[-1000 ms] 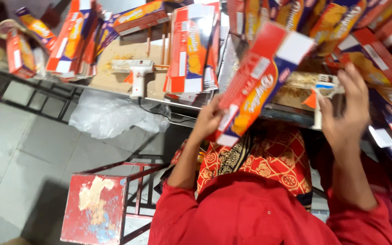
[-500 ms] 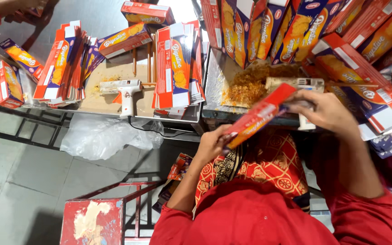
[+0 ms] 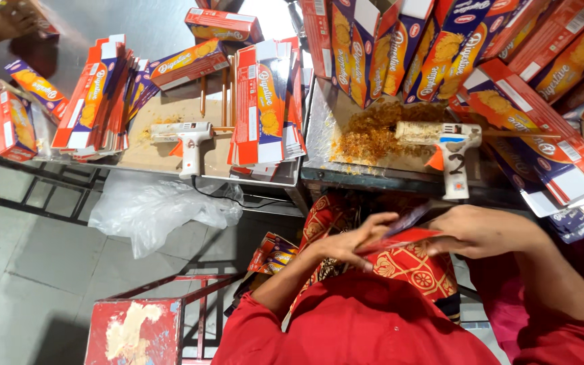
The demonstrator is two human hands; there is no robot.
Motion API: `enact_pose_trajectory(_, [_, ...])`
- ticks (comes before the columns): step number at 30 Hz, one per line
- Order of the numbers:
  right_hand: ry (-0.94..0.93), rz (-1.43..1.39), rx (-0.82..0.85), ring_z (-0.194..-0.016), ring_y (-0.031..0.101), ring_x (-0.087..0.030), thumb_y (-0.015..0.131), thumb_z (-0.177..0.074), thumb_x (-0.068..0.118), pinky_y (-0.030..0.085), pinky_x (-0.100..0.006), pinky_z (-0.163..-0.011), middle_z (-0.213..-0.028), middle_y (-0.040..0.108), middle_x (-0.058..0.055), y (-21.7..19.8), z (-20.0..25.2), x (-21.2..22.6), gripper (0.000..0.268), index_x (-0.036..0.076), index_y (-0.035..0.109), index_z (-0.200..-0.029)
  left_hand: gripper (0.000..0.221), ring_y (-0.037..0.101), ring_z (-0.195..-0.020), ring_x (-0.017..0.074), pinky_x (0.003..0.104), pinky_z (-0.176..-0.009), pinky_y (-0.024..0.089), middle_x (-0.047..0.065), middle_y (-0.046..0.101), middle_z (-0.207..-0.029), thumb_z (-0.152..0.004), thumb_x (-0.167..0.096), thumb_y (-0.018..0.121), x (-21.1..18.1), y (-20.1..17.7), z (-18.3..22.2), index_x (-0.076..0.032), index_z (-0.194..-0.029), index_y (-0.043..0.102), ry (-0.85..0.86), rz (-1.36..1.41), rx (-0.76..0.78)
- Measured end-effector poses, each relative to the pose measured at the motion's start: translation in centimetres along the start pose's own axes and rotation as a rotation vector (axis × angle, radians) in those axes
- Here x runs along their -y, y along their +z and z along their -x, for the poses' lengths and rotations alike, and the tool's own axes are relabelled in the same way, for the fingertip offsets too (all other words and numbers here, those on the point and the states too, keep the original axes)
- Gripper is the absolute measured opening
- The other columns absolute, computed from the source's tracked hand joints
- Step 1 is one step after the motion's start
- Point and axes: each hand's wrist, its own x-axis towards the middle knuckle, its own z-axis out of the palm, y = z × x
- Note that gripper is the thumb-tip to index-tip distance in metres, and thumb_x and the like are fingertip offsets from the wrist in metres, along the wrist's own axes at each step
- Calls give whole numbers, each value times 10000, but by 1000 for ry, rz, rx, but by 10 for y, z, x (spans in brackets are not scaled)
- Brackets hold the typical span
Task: The person folds flat cardboard boxes into shape, applies glue with a handheld applicator to the flaps, and presses them together to secure the assembly.
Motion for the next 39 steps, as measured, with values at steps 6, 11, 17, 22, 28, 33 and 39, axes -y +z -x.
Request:
enact_pose_trajectory(6, [-404, 264, -427, -1001, 680, -325, 675, -830, 165, 508, -409, -888, -1031, 747, -148, 2, 7, 30, 268, 97, 703, -1087, 957, 690, -1085, 258, 402, -1078, 537, 206, 704, -1232, -669, -440, 933, 17, -28, 3, -14, -1430, 538, -139, -232, -298])
enact_pose_trajectory(11, [7, 499, -956, -870, 693, -212, 725, -859, 127, 470, -411, -983, -856, 723, -54, 12, -12, 41, 172, 113, 708, -1029, 882, 636, -1299, 238, 348, -1160, 489, 140, 544, -1485, -826, -448, 786, -9, -47, -13, -65, -1525, 407, 146, -364, -435])
enact_pose_trajectory(17, [129, 334, -1333, -886, 697, -178, 753, -910, 131, 412, -400, -1064, -936, 741, -28, 37, -54, 52, 163, 131, 713, -1069, 1006, 621, -1295, 361, 426, -1104, 521, 209, 534, -1445, -808, -427, 903, -28, 1, -49, -146, -1554, 289, 132, -626, -753])
enact_pose_trajectory(22, [-123, -503, -1748, -1287, 562, -162, 635, -1063, 252, 387, -382, -1178, -1432, 534, -54, 68, -85, 22, 377, 85, 489, -1367, 922, 606, -1236, 396, 458, -1047, 536, 217, 471, -1367, -815, -386, 871, -19, 4, -53, -118, -1544, 375, 178, -601, -832])
enact_pose_trajectory(28, [-76, -1390, -1397, -1085, 638, -202, 532, -1105, 142, 547, -337, -938, -1255, 608, -167, 115, -113, -25, 257, 19, 553, -1330, 698, 651, -1215, 396, 446, -992, 588, 238, 470, -1447, -800, -384, 888, -1, 15, -53, -162, -1351, 520, 68, -703, -762])
enact_pose_trajectory(33, [-219, -1622, -1337, -1114, 623, -180, 609, -942, -70, 569, -330, -955, -1201, 562, -67, 117, -116, -45, 379, 118, 456, -1233, 845, 603, -1238, 447, 470, -1019, 558, 262, 454, -1427, -805, -417, 877, 4, 10, -46, -123, -1420, 378, 289, -676, -746])
enact_pose_trajectory(39, [-158, -1469, -1262, -1215, 501, -187, 641, -954, -25, 451, -339, -1043, -1251, 508, -67, 108, -104, -58, 490, 96, 452, -1390, 818, 706, -1032, 412, 452, -853, 607, 231, 571, -1255, -755, -357, 926, -4, 5, -45, -156, -1364, 420, 180, -725, -771])
